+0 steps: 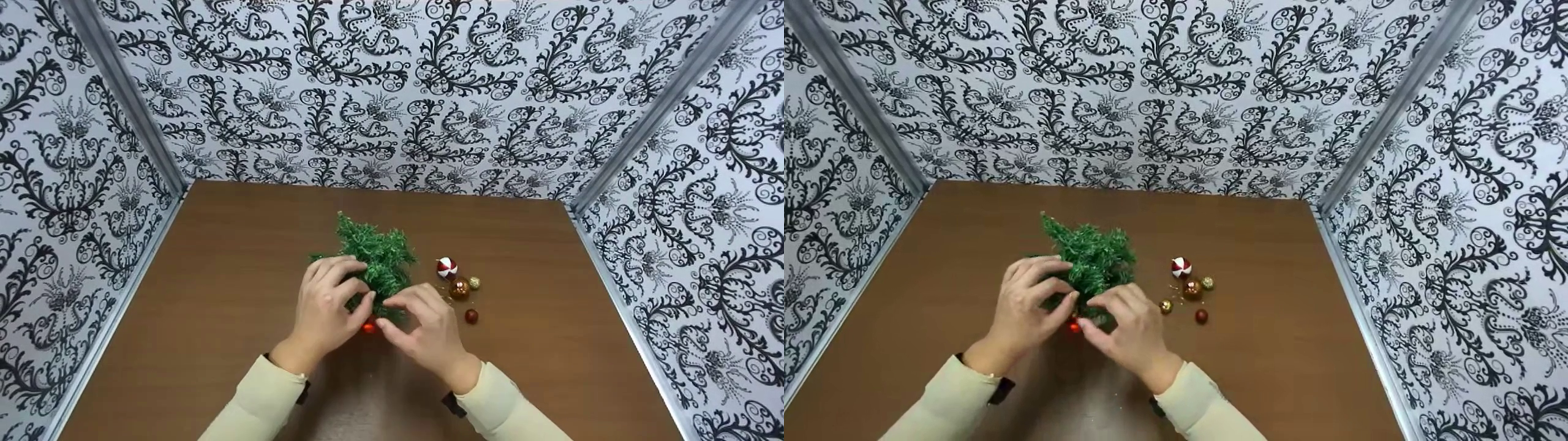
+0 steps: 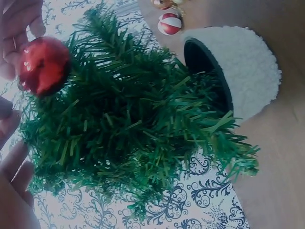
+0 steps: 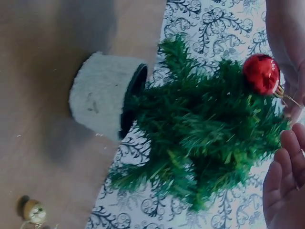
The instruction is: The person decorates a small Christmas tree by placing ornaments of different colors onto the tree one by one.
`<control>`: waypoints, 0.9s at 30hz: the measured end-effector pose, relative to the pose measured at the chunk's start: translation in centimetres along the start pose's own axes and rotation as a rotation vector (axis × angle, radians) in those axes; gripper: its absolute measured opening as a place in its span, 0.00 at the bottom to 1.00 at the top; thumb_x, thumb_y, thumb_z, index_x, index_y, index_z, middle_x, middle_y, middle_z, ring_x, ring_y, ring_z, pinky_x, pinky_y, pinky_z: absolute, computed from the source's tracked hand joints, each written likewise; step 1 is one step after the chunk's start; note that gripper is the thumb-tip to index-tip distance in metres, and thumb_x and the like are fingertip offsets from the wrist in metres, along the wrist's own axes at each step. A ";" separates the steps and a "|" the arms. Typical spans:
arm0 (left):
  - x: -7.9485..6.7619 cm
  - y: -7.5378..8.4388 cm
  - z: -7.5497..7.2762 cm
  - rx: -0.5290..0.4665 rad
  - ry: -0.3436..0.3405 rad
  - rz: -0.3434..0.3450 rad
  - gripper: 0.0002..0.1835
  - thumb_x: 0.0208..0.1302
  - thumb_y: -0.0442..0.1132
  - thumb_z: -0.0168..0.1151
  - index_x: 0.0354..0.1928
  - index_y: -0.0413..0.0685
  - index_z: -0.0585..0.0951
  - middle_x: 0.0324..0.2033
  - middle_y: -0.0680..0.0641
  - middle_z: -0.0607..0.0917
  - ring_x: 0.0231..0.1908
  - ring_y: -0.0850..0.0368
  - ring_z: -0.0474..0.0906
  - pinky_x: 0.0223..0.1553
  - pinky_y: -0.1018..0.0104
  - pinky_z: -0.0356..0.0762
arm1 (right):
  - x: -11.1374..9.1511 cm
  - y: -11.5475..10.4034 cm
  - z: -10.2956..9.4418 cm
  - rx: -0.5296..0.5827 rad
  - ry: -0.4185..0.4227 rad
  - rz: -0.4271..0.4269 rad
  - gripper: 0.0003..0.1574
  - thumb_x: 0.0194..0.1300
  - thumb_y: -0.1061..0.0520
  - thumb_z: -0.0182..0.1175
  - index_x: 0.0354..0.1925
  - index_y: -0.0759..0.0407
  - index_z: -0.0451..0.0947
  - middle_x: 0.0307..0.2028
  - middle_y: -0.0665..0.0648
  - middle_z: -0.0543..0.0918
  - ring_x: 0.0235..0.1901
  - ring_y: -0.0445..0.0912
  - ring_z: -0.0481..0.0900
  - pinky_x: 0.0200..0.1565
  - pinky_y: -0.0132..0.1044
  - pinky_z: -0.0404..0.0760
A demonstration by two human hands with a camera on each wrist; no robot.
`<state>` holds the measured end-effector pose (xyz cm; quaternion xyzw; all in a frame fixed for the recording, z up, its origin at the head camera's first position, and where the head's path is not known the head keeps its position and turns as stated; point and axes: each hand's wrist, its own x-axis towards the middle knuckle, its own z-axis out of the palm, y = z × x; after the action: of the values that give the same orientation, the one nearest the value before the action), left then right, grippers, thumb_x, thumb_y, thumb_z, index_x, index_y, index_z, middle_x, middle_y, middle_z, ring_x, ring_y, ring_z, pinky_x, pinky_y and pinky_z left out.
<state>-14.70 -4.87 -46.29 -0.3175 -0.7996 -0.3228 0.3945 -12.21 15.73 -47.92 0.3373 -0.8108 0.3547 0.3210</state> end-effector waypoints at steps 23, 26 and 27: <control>1.2 0.1 -0.9 -0.022 -0.022 -0.071 0.05 0.56 0.41 0.70 0.25 0.52 0.84 0.38 0.53 0.85 0.41 0.54 0.79 0.51 0.54 0.72 | 2.7 -0.8 0.9 -0.048 0.056 0.061 0.02 0.61 0.57 0.67 0.32 0.51 0.82 0.31 0.44 0.81 0.32 0.41 0.77 0.35 0.32 0.78; 1.3 0.0 -0.8 -0.022 -0.027 -0.084 0.05 0.57 0.42 0.69 0.26 0.52 0.85 0.38 0.53 0.85 0.42 0.54 0.79 0.52 0.54 0.71 | 3.2 -0.4 0.6 -0.047 0.063 0.103 0.02 0.61 0.57 0.66 0.31 0.51 0.82 0.31 0.45 0.81 0.32 0.43 0.76 0.35 0.34 0.76; 1.4 0.0 -0.8 -0.022 -0.032 -0.089 0.05 0.57 0.42 0.70 0.26 0.52 0.85 0.38 0.54 0.85 0.42 0.54 0.79 0.52 0.54 0.71 | 3.3 -0.3 0.5 -0.050 0.059 0.118 0.02 0.62 0.56 0.66 0.31 0.50 0.82 0.31 0.44 0.80 0.32 0.43 0.76 0.34 0.34 0.76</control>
<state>-15.03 -5.11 -44.73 -0.2912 -0.8156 -0.3437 0.3632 -13.97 14.11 -45.58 0.2700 -0.8280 0.3626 0.3317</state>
